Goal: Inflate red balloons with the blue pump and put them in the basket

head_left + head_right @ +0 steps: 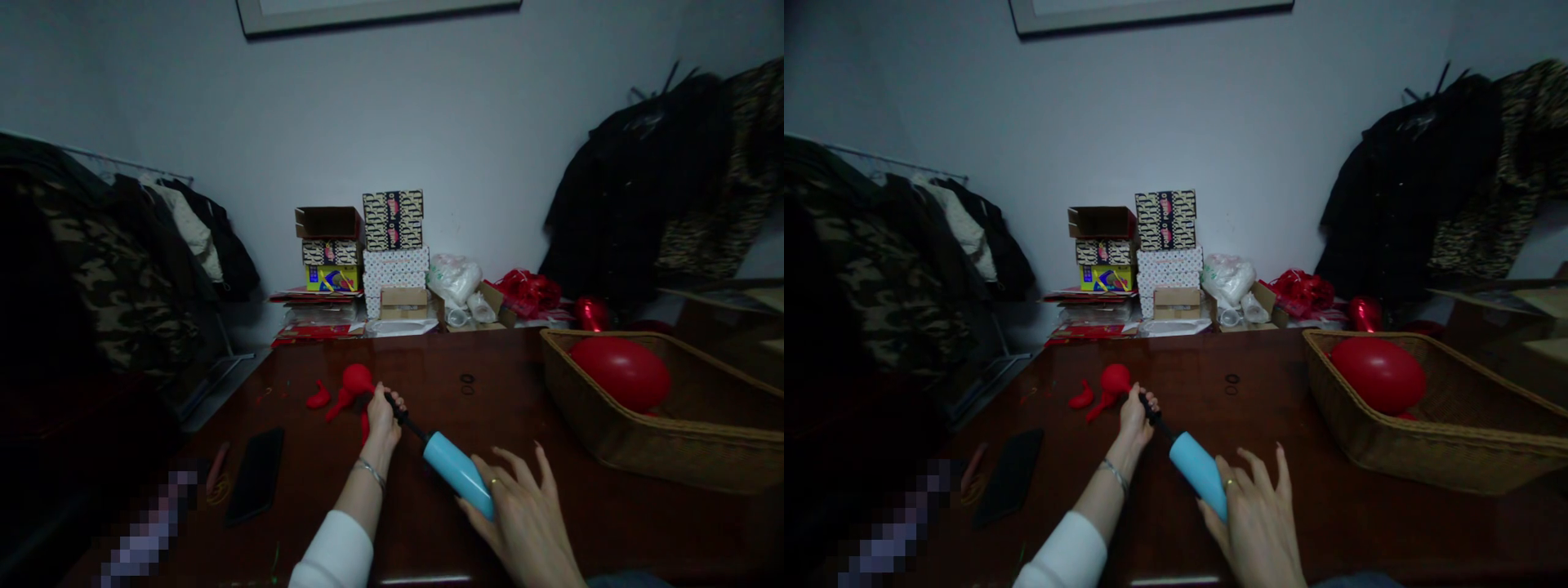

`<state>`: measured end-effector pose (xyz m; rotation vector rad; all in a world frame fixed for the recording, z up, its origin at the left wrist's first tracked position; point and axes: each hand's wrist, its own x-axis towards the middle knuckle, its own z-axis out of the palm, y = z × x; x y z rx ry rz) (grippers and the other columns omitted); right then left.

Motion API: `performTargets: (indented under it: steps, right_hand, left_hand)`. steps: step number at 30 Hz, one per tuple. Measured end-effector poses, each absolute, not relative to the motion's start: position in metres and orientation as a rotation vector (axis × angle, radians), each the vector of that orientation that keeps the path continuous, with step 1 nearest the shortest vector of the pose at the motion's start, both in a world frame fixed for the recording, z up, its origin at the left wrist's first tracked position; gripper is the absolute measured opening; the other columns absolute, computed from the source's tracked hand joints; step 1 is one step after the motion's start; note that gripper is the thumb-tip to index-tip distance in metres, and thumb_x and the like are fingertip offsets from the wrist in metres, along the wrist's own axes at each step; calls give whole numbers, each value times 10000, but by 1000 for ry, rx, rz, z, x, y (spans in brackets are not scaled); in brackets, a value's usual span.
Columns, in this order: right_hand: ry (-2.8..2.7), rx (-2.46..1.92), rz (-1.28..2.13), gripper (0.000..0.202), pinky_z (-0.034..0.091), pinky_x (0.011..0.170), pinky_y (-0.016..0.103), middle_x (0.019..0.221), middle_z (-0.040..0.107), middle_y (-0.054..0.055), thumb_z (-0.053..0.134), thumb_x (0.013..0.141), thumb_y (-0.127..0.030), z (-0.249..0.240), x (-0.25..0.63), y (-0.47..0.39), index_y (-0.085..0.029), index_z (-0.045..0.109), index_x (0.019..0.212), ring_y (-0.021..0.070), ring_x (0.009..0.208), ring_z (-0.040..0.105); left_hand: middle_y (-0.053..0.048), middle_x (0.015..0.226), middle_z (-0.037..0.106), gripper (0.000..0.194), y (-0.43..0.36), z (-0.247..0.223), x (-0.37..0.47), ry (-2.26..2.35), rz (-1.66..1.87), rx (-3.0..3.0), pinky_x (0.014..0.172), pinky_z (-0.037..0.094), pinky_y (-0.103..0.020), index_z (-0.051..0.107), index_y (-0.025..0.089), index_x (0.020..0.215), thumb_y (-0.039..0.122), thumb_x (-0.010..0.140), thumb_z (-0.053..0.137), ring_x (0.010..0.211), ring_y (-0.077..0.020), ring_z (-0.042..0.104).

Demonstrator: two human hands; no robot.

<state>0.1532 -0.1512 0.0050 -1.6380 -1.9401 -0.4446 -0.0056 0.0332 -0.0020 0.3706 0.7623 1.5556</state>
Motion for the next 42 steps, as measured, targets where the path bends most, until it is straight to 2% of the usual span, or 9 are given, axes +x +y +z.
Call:
performTargets:
  steps: [2, 9, 15, 19, 23, 27, 34, 42]
  right_hand:
    - [-2017, -1562, -527, 436, 60, 1062, 578, 960, 693, 28, 598, 760, -462, -2, 166, -158, -191, 587, 1102, 279, 1033, 545]
    - [-2011, -1508, -665, 428, 62, 1051, 584, 917, 702, 3, 577, 765, -516, -4, 184, -171, -213, 586, 1066, 274, 986, 565]
    - [-1985, -1575, -573, 404, 73, 1053, 589, 954, 696, 16, 613, 745, -459, 8, 170, -164, -210, 597, 1062, 282, 1024, 547]
    - [-1900, -1673, -439, 384, 77, 1065, 580, 880, 702, 26, 667, 691, -390, 18, 151, -155, -198, 629, 1021, 281, 1025, 550]
    - [-1895, -1744, -367, 378, 75, 1071, 566, 839, 696, 56, 655, 708, -363, 27, 136, -144, -169, 640, 1032, 280, 1032, 545]
    - [-1917, -1784, -374, 388, 73, 1068, 558, 830, 688, 76, 632, 740, -356, 29, 127, -132, -142, 627, 1064, 281, 1036, 533]
    - [-1923, -1734, -427, 322, 99, 1046, 575, 792, 685, 67, 586, 777, -361, 21, 123, -127, -175, 624, 1037, 277, 998, 541]
    - [-1926, -1678, -400, 401, 84, 1063, 574, 873, 697, 43, 641, 718, -402, 10, 142, -148, -180, 620, 1052, 279, 1024, 548]
  left_hand:
    - [50, 488, 406, 230, 37, 1, -10, 775, 1559, 360, 378, 275, -175, 398, 184, 672, 288, 861, 476, 369, -66, 382]
    - [48, 481, 399, 227, 39, 8, -10, 762, 1524, 331, 374, 267, -161, 401, 178, 674, 262, 882, 434, 367, -59, 370]
    - [47, 476, 396, 232, 33, 13, -8, 752, 1527, 330, 375, 276, -160, 406, 176, 665, 249, 884, 427, 369, -61, 376]
    - [37, 483, 421, 232, 31, 8, -7, 763, 1524, 370, 379, 289, -170, 421, 172, 664, 267, 874, 446, 376, -68, 394]
    - [28, 499, 448, 219, 26, 0, 0, 760, 1525, 376, 393, 318, -179, 436, 169, 671, 273, 860, 473, 386, -73, 419]
    - [20, 499, 462, 212, 20, -2, 7, 760, 1490, 359, 408, 347, -193, 438, 170, 662, 262, 845, 494, 394, -82, 434]
    - [41, 480, 426, 223, 25, -7, 4, 793, 1527, 350, 392, 325, -188, 426, 174, 649, 268, 834, 509, 374, -72, 404]
    - [52, 471, 405, 207, 36, -5, -9, 808, 1524, 377, 374, 281, -176, 411, 176, 658, 242, 848, 460, 360, -69, 391]
